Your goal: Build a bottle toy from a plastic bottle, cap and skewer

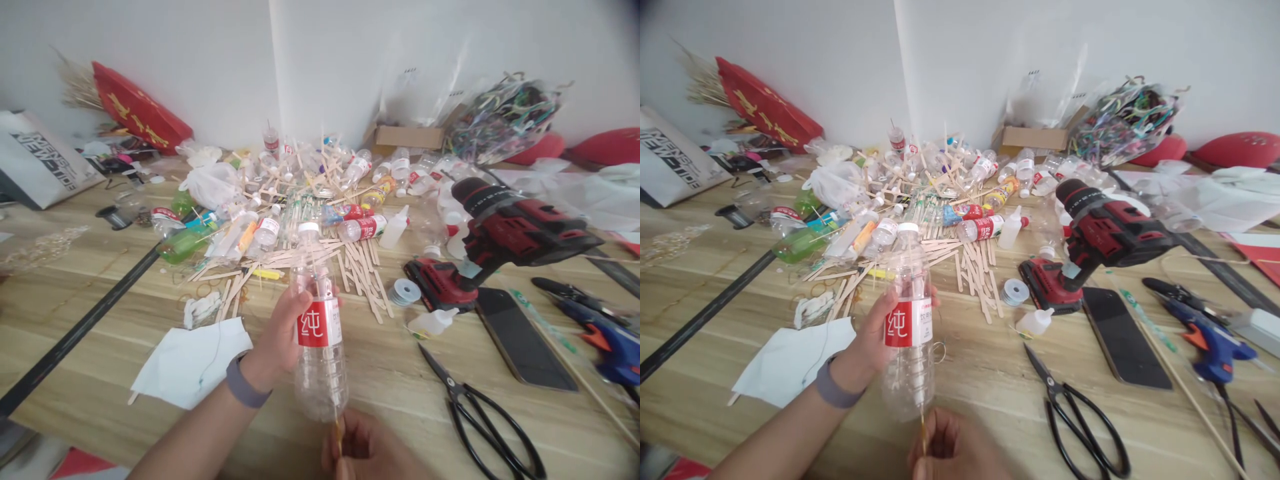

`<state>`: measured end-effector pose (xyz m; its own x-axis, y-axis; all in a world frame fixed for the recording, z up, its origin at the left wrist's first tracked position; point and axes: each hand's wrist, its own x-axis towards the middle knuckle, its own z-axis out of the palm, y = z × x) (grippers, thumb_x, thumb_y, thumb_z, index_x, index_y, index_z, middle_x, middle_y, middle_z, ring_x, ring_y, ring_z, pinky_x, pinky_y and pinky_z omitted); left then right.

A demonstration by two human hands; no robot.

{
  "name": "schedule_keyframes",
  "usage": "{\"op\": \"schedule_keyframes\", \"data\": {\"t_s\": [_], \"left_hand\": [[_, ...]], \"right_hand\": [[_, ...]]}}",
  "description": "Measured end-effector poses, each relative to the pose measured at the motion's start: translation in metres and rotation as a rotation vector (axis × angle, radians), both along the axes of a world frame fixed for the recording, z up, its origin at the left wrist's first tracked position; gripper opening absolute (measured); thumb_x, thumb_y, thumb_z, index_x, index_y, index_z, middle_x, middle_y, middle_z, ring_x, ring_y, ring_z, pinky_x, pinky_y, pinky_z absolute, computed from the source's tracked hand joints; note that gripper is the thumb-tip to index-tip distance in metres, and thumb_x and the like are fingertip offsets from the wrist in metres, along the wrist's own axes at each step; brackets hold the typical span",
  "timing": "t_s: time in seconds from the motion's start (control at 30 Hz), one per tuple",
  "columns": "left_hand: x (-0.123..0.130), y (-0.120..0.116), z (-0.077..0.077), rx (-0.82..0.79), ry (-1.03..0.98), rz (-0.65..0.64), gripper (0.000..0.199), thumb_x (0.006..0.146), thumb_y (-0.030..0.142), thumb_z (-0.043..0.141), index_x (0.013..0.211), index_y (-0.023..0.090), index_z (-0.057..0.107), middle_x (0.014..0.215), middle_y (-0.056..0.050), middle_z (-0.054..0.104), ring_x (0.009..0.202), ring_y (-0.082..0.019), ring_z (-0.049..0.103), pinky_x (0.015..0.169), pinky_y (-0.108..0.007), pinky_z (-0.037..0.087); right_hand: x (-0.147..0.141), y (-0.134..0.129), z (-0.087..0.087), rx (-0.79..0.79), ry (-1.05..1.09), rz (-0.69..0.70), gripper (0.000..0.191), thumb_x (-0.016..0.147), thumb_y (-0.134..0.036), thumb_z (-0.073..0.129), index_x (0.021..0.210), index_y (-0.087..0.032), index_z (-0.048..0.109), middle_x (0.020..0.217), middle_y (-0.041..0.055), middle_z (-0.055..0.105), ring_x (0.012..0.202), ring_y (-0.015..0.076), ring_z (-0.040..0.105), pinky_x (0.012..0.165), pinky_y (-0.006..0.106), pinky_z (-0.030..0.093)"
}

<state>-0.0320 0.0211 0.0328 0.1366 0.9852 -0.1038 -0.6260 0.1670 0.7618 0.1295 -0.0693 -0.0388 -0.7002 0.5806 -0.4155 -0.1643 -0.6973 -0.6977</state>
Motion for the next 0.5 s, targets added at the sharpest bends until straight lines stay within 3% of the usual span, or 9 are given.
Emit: {"op": "schedule_keyframes", "data": {"t_s": [0.13, 0.33, 0.43, 0.5], "left_hand": [[-0.0018, 0.0, -0.003, 0.006, -0.017, 0.025, 0.039, 0.073, 0.045, 0.07, 0.1, 0.017, 0.066, 0.095, -0.005, 0.071, 0.088, -0.023, 0.067, 0.07, -0.029, 0.051], [-0.0003, -0.0033, -0.0023, 0.015, -0.068, -0.025, 0.043, 0.07, 0.046, 0.073, 0.103, 0.018, 0.066, 0.095, -0.005, 0.071, 0.086, -0.022, 0.067, 0.067, -0.028, 0.05], [0.0, -0.0034, -0.0006, 0.03, -0.072, -0.017, 0.043, 0.07, 0.046, 0.074, 0.101, 0.018, 0.066, 0.095, -0.006, 0.071, 0.086, -0.022, 0.067, 0.067, -0.028, 0.05], [-0.0011, -0.0027, -0.0004, 0.026, -0.071, 0.004, 0.041, 0.071, 0.046, 0.073, 0.1, 0.017, 0.067, 0.095, -0.005, 0.071, 0.086, -0.022, 0.067, 0.068, -0.028, 0.05]], "right_hand": [[0.0031, 0.0007, 0.0047, 0.038, -0.034, 0.057, 0.051, 0.07, -0.064, 0.069, 0.084, -0.015, 0.066, 0.077, 0.0018, 0.064, 0.054, 0.0047, 0.044, 0.051, 0.019, 0.027], [0.0007, 0.0002, -0.0022, -0.022, -0.041, 0.027, 0.052, 0.054, -0.054, 0.085, 0.058, -0.017, 0.049, 0.052, -0.0071, 0.048, 0.045, 0.003, 0.032, 0.047, 0.019, 0.024], [0.0003, 0.0005, 0.002, 0.016, -0.013, 0.006, 0.054, 0.049, -0.056, 0.086, 0.063, -0.017, 0.052, 0.053, -0.0087, 0.044, 0.045, 0.0028, 0.03, 0.047, 0.018, 0.022], [0.0023, 0.0001, 0.0047, 0.07, 0.012, 0.045, 0.054, 0.059, -0.065, 0.077, 0.073, -0.016, 0.06, 0.061, -0.0054, 0.05, 0.048, 0.0034, 0.033, 0.048, 0.018, 0.023]]}}
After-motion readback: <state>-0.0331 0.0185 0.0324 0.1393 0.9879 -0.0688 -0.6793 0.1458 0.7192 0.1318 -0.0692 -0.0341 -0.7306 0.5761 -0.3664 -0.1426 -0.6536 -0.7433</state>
